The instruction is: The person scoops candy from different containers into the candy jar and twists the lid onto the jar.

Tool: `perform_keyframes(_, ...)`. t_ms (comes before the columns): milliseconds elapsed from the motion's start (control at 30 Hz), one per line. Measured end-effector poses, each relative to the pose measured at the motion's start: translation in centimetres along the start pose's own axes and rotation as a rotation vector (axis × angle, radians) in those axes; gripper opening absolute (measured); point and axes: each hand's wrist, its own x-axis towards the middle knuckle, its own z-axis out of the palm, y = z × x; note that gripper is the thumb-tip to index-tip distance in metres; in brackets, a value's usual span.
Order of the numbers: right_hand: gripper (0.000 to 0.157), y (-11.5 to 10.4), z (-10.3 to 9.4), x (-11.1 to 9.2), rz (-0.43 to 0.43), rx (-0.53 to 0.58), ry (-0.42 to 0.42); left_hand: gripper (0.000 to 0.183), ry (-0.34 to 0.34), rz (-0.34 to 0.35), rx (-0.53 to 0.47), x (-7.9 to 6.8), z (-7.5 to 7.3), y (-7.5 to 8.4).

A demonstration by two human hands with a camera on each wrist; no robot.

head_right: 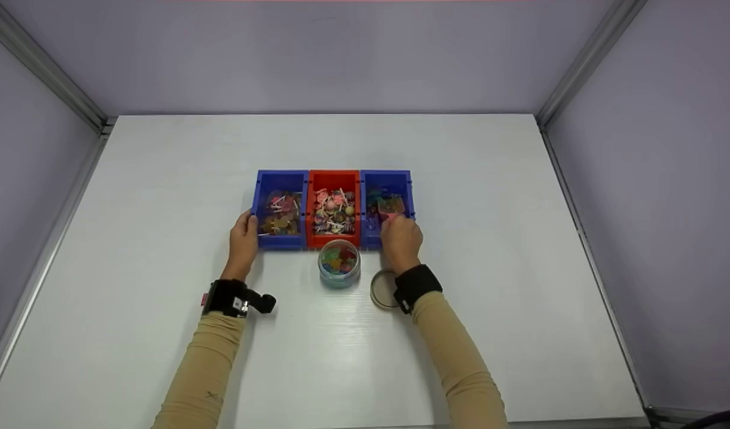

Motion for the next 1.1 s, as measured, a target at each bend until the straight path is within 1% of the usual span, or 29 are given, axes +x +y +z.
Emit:
perform_keyframes(267,0.035,0.6,-0.1,-0.4,-0.046,-0.013,0.039,0.041,0.002,0.001,0.007,0.1,-0.1,0.0)
perform_keyframes(567,0.033,1.3,-0.4,-1.4,-0.067,0.019,0.053,0.042,-0.017,-0.026,0.008,0.1,-0.1,0.1)
perform_keyframes(833,0.031,2.0,-0.3,-1.7,-0.095,0.041,0.084,0.043,-0.028,-0.033,-0.009,0.1,-0.1,0.0)
perform_keyframes(1000,0.031,2.4,-0.2,-1.7,-0.091,0.056,0.082,0.043,-0.032,-0.041,-0.021,0.1,0.0,0.0)
perform_keyframes(1100,0.031,2.7,0.0,-1.7,-0.092,0.083,0.068,0.042,-0.030,-0.047,-0.026,0.1,0.0,0.0)
